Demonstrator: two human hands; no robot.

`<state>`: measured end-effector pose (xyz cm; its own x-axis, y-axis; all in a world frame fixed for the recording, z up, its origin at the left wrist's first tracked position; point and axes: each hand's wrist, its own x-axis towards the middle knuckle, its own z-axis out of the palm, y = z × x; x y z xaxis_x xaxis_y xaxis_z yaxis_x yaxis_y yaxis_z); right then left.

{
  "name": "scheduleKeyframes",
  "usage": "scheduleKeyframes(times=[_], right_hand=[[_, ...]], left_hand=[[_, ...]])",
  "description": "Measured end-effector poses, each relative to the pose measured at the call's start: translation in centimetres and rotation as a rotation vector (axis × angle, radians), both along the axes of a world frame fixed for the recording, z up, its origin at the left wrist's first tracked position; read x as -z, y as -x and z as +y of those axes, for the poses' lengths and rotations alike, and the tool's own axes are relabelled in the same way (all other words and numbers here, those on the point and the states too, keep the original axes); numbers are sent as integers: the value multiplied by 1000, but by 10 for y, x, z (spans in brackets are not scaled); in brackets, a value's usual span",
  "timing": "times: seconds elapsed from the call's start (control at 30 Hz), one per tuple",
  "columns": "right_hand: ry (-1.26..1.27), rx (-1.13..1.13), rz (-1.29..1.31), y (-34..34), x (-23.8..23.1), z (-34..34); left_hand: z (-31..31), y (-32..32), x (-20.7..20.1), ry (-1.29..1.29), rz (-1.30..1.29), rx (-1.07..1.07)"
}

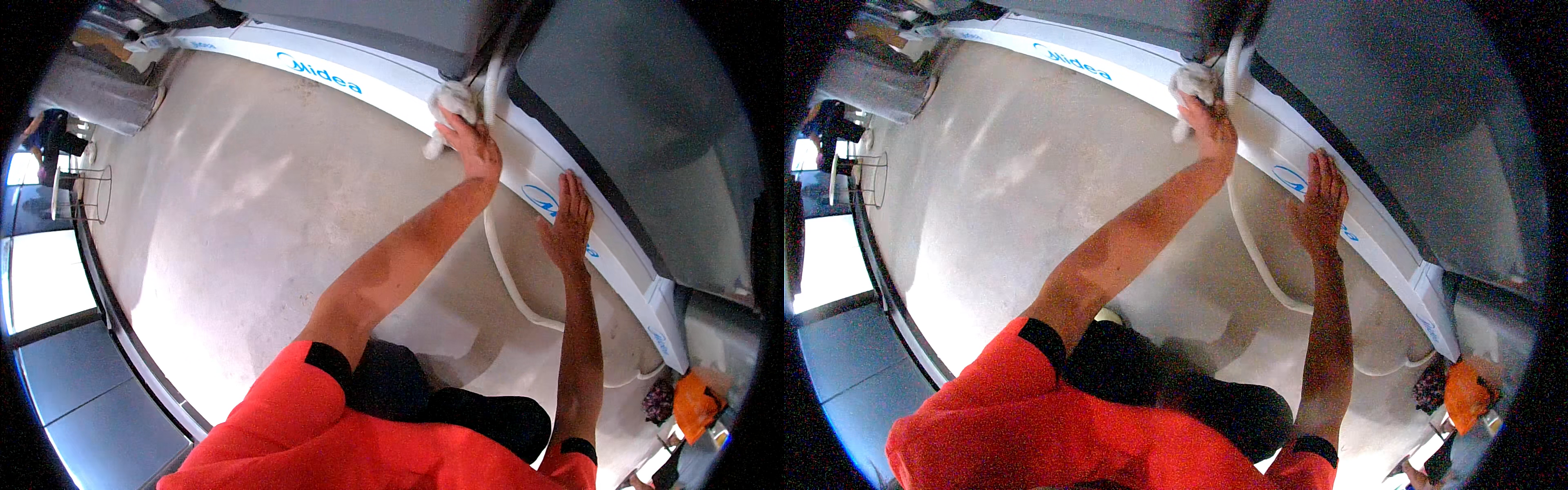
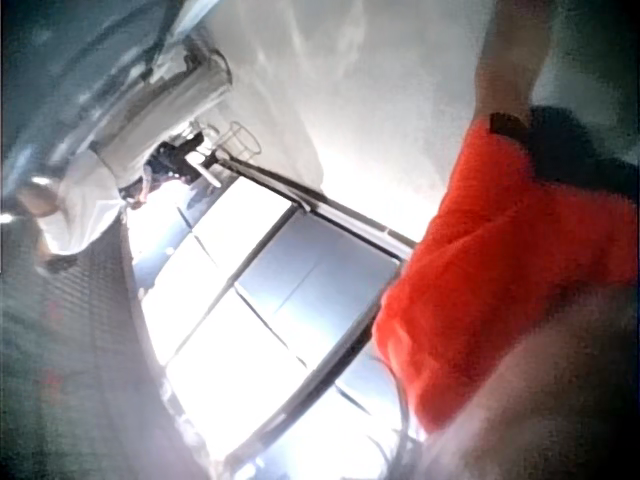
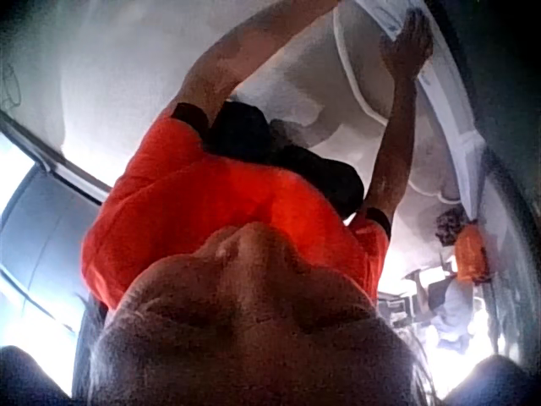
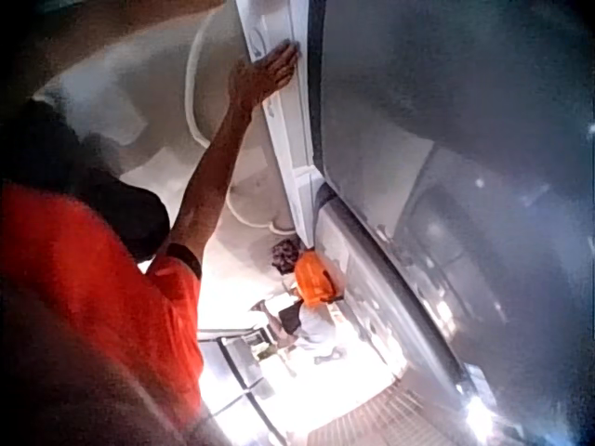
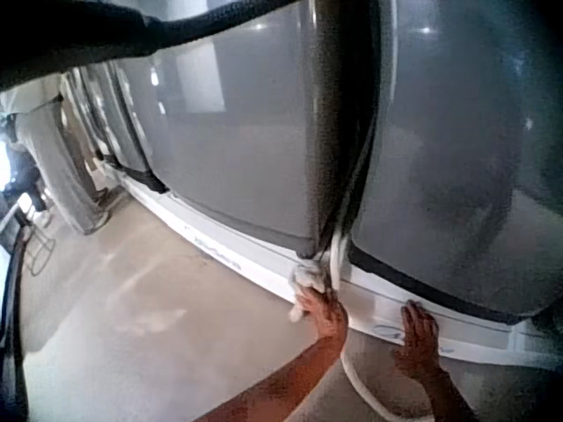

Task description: The person wipes the top and side surfaces of multiple washing machines using a cloth, moving along a row of displayed units and wiping the bottom edges while kneeling.

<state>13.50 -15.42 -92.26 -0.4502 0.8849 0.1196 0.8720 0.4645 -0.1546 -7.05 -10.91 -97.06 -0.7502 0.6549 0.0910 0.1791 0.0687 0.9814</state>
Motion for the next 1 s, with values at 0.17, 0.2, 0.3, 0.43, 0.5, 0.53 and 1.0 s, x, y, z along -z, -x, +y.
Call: scheduleKeyframes(times=[0.17,0.2,0.3,0.43,0.5,0.53,1.0], right_hand=[[-69,-7,17,-4,5,1],[-79,-19,28,-5,6,2],[-99,-43,107,-8,12,5],[-105,19,184,-9,18,10],[-124,66,71,-7,19,12],[-150,41,-14,-6,19,12],[-74,30,-178,-4,8,7]], left_hand=[[2,45,-15,-2,-52,71],[7,58,-17,-21,-280,40],[25,99,-21,130,-197,-60],[35,164,-5,-41,-125,-140],[44,205,7,-2,42,-150],[51,230,10,-23,71,-187],[96,438,4,344,-380,-382]])
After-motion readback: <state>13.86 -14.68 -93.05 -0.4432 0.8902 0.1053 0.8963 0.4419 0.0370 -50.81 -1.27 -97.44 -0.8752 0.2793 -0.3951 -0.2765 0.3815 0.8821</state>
